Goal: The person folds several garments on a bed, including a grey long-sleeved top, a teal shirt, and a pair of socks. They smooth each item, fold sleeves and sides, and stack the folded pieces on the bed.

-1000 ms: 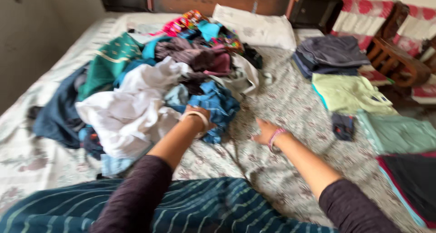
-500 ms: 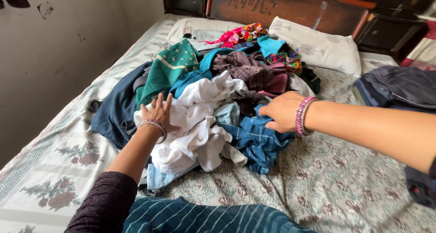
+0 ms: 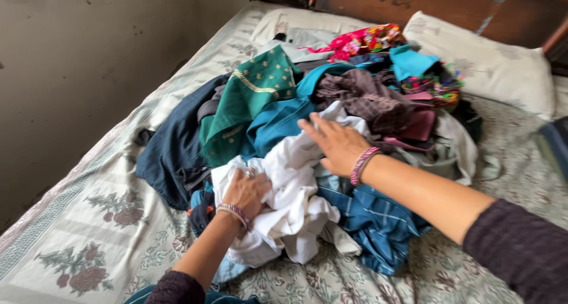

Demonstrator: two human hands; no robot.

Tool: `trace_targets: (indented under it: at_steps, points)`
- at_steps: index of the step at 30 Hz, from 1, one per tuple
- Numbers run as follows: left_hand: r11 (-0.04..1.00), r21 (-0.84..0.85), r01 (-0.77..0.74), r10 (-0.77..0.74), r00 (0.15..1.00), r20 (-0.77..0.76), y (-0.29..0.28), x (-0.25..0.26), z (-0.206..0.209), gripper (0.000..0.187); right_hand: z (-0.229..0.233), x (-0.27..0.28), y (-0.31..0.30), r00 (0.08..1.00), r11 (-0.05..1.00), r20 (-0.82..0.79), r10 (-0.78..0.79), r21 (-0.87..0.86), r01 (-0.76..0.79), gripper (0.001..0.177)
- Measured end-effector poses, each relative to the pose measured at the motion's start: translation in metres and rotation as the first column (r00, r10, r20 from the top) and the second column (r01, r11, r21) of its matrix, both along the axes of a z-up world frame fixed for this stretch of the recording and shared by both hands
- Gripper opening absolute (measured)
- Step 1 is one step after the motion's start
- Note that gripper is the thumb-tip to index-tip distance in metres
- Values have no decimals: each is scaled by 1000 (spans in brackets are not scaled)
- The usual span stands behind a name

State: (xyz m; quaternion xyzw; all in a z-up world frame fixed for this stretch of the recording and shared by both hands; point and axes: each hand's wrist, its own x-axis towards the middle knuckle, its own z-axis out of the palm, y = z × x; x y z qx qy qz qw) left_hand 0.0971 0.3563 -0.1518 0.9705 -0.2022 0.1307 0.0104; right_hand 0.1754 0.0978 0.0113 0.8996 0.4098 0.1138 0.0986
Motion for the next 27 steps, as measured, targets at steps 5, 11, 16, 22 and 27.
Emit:
trace_targets:
  at_steps: [5,11,16,22,27]
  points:
    - [983,-175,55,-52,998,17,11,-26,20,51,-72,0,46,982,974,-176,-74,-224,33,61]
    - [726,-688,10,55,996,73,18,-35,51,45,-81,-20,31,899,998,-432,-67,-44,53,33]
    - [554,-817,-160,263,965,-11,10,7,65,50,-72,-60,13,845,997,-531,-59,-66,29,35]
    - [624,-745,-234,345,938,-5,-56,112,48,142,-92,-82,-6,894,999,-447,31,-22,-46,58]
    - [461,-759,-460,110,878,-466,-91,133,20,75,-93,-86,-31,910,997,-408,72,57,-53,74]
